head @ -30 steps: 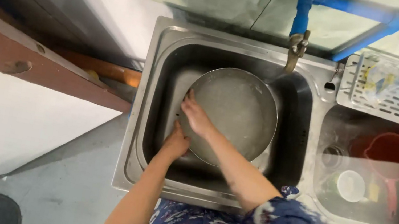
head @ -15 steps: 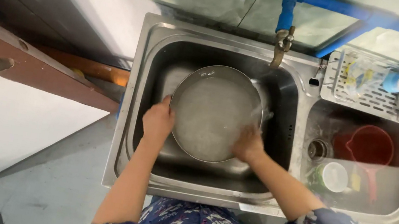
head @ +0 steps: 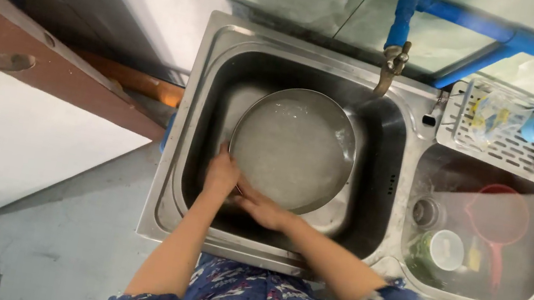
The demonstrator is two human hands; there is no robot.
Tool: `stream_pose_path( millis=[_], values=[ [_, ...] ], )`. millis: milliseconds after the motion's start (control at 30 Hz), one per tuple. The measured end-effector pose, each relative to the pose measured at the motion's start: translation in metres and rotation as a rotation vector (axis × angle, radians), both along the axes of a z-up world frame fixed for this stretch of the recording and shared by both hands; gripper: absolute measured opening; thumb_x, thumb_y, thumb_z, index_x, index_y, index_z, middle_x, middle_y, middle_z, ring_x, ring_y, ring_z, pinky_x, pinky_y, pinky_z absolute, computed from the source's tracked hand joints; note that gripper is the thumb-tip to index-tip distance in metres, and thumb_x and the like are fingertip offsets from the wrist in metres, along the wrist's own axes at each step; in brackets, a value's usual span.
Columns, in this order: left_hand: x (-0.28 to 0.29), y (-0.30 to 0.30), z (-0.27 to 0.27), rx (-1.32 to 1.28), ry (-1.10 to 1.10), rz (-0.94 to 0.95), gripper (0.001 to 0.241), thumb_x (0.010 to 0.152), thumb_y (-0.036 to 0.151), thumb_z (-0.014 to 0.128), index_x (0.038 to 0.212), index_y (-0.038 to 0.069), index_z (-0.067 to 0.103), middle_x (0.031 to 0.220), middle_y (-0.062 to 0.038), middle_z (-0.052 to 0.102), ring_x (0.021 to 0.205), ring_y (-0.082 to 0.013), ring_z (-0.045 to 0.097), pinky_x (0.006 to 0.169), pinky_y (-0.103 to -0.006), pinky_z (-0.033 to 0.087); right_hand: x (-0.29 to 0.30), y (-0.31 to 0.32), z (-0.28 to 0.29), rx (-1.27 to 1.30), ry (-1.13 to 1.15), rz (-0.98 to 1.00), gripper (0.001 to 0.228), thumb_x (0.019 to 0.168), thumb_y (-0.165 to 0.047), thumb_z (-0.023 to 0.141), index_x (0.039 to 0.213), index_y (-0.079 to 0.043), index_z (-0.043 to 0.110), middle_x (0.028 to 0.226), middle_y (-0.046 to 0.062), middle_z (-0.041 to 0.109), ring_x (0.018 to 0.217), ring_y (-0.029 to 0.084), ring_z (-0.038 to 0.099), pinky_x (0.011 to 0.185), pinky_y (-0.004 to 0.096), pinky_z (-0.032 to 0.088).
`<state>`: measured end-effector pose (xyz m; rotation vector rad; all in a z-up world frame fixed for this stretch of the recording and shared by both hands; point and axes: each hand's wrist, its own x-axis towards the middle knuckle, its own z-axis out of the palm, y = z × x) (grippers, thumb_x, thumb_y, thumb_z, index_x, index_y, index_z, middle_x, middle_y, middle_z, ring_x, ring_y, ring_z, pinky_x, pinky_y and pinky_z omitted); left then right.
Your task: Washing a sieve and a metal bowl in a double sink.
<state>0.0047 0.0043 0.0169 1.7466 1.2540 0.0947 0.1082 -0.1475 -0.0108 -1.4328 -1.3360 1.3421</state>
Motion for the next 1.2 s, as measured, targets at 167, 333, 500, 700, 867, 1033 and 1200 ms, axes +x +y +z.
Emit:
stream_pose_path(
  millis=[167,333,500,700,867,1033,1200],
  values=[
    [0.006,-0.003,0.068,0.238,0.110,-0.015,0.047,0.106,0.023,0.049,0.152,0.017,0.045,0.088,-0.026,0.072,0.081,-0.0438,0.071,0.074,-0.0539,0.057,0.097,-0.050,0.033,-0.586,-0.587,0.326,0.051,0.108,-0.039,0.031,0.151,-0.019,0.048,0.161,0.009,0.040,0.151,0.030,0.033,0.125,0.042,0.020],
    [0.004,0.000,0.045,0.433,0.054,-0.002,0.044,0.103,0.020,0.049,0.146,0.015,0.048,0.088,-0.021,0.074,0.075,-0.0421,0.072,0.068,-0.0535,0.056,0.135,-0.034,0.050,-0.224,-1.946,0.258,0.059,0.076,-0.029,0.059,0.132,-0.011,0.063,0.147,0.014,0.058,0.129,0.033,0.054,0.106,0.051,0.028],
    [0.005,-0.004,0.037,0.416,0.033,-0.003,0.047,0.103,0.017,0.050,0.149,0.013,0.044,0.103,-0.024,0.071,0.084,-0.0445,0.071,0.074,-0.0525,0.058,0.068,-0.036,-0.050,-0.466,-1.031,0.590,0.049,0.101,-0.036,0.048,0.138,-0.007,0.059,0.143,0.019,0.059,0.130,0.038,0.056,0.111,0.052,0.039],
    [-0.001,-0.004,0.038,0.420,-0.149,0.020,0.053,0.096,0.011,0.055,0.148,0.013,0.045,0.115,-0.026,0.068,0.095,-0.0472,0.067,0.081,-0.0521,0.056,0.040,-0.033,-0.080,-0.200,-0.098,-0.035,0.048,0.114,-0.037,0.037,0.152,-0.008,0.041,0.162,0.021,0.038,0.151,0.036,0.033,0.122,0.043,0.022],
    [-0.003,-0.001,0.031,0.441,-0.195,0.007,0.056,0.096,0.009,0.054,0.151,0.014,0.044,0.118,-0.023,0.067,0.097,-0.0440,0.068,0.083,-0.0507,0.057,0.136,-0.065,-0.009,-0.492,-1.028,0.440,0.044,0.098,-0.030,0.045,0.138,-0.018,0.060,0.149,0.010,0.054,0.141,0.030,0.048,0.123,0.042,0.030],
    [-0.004,0.001,0.041,0.417,-0.230,0.005,0.058,0.094,0.007,0.053,0.150,0.014,0.045,0.123,-0.020,0.066,0.097,-0.0420,0.069,0.084,-0.0492,0.057,0.144,-0.049,0.090,-0.117,-2.131,0.263,0.068,0.073,-0.029,0.055,0.137,-0.008,0.065,0.151,0.013,0.056,0.139,0.032,0.050,0.116,0.053,0.023],
    [-0.002,0.006,0.045,0.411,-0.181,0.005,0.052,0.099,0.011,0.054,0.150,0.016,0.047,0.127,-0.019,0.064,0.098,-0.0436,0.068,0.083,-0.0503,0.056,0.099,-0.079,0.078,-0.591,-1.393,0.590,0.043,0.109,-0.021,0.037,0.143,-0.004,0.058,0.152,0.023,0.054,0.145,0.037,0.047,0.129,0.054,0.024]
  ],
)
